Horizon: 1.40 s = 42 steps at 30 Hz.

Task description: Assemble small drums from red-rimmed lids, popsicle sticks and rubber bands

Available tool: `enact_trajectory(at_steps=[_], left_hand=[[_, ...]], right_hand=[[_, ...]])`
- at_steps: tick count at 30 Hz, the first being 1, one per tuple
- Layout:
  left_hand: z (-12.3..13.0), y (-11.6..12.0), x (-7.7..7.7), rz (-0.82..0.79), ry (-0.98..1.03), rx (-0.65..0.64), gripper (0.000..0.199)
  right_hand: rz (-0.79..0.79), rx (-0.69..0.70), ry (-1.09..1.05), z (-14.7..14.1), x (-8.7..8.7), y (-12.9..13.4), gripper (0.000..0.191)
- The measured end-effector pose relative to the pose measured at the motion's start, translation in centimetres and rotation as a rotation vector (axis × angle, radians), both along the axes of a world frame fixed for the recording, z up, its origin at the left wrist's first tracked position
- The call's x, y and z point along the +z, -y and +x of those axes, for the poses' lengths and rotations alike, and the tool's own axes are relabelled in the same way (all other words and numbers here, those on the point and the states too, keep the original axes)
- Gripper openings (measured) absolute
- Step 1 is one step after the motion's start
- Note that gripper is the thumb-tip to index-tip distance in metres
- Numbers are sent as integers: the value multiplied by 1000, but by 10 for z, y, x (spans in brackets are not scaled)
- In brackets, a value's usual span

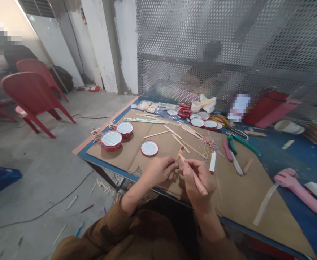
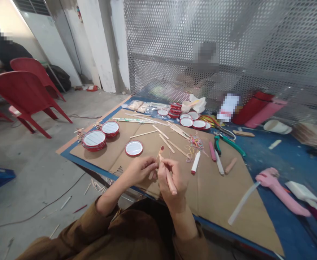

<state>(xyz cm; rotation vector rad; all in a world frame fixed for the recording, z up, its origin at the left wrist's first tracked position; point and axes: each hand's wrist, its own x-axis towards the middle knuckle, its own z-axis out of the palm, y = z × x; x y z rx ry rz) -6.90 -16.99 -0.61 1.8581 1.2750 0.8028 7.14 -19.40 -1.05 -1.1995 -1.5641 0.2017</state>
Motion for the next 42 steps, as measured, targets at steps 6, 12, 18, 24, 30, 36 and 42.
enact_trajectory(at_steps=[6, 12, 18, 24, 30, 36, 42], left_hand=[[1, 1, -3, -13, 24, -11, 27], [0, 0, -1, 34, -14, 6, 27], [0, 0, -2, 16, 15, 5, 27], [0, 1, -4, -7, 76, -12, 26], [0, 1, 1, 14, -9, 31, 27], [0, 1, 0, 4, 16, 9, 27], [0, 1, -1, -20, 67, -14, 26]], right_hand=[[27, -39, -76, 1, -4, 0, 16], [30, -52, 3, 0, -1, -2, 16], [37, -80, 31, 2, -6, -5, 15], [48, -90, -78, 3, -12, -4, 16], [58, -68, 12, -1, -3, -2, 13], [42, -89, 15, 1, -7, -3, 16], [39, -68, -37, 0, -3, -3, 15]])
